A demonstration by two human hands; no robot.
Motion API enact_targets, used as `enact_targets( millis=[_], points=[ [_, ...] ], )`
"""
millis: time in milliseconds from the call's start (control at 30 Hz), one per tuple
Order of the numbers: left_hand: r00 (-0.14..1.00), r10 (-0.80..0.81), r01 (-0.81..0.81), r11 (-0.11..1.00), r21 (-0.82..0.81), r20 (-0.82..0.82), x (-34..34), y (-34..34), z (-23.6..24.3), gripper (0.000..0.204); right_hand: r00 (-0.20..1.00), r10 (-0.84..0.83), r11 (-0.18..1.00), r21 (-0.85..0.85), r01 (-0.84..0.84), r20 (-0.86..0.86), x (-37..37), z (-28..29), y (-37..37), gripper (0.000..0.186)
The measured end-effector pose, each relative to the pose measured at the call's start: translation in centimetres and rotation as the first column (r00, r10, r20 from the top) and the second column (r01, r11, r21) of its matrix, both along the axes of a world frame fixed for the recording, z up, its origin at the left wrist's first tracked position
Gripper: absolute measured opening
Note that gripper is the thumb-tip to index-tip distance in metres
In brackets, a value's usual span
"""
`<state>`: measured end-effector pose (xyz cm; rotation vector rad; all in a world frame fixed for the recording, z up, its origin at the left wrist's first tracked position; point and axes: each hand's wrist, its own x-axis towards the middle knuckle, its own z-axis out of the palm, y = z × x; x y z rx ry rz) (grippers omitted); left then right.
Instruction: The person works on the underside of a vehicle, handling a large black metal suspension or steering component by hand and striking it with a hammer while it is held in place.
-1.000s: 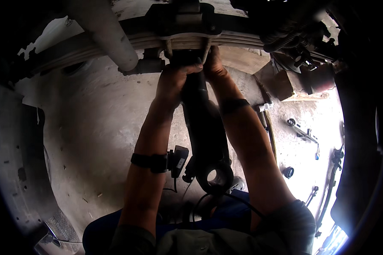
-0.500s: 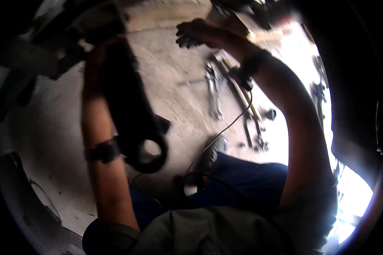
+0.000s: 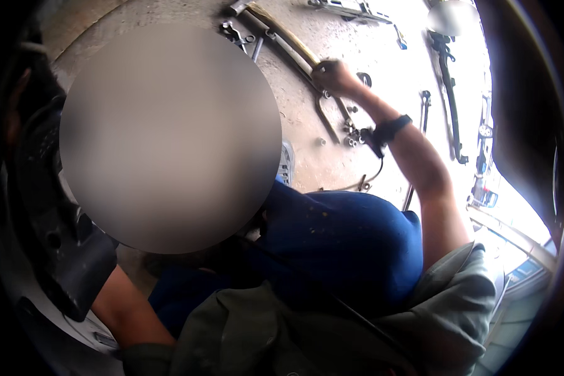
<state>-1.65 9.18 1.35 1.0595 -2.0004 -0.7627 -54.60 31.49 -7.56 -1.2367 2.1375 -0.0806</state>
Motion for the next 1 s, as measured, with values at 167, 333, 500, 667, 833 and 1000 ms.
enact_targets(
  millis=[167,333,500,667,833,1000],
  points=[
    [1.000,-0.004,0.003,1.000,0.021,0.005,-0.3,-1.1,-1.4,0.043,0.982,-0.096,0.965,0.228,0.131,-0.162,3.0,-3.8,13.8,0.042],
    [1.000,-0.012,0.011,1.000,0.025,0.017,-0.8,-1.8,-1.9,0.041,0.971,-0.219,0.973,0.054,0.225,-0.095,7.4,-4.4,17.4,0.029],
    [1.000,-0.018,0.018,0.999,0.031,0.011,-1.0,-2.5,-2.8,0.039,0.952,-0.288,0.958,-0.019,0.288,-0.103,7.6,-4.3,18.4,0.030],
    [0.999,-0.028,0.028,0.999,0.025,0.017,-1.9,-3.0,-3.1,0.037,0.834,-0.510,0.860,-0.157,0.486,-0.211,4.2,-3.7,20.0,0.034],
    [1.000,-0.015,0.015,1.000,0.001,0.012,-2.0,-3.8,-3.0,0.035,0.736,-0.579,0.810,-0.137,0.571,-0.351,-1.5,-5.1,22.3,0.042],
    [0.999,0.035,-0.032,0.992,-0.121,0.017,0.2,-3.7,-0.9,0.033,0.835,-0.281,0.954,-0.042,0.298,-0.473,-2.0,-8.8,20.8,0.042]
  ],
)
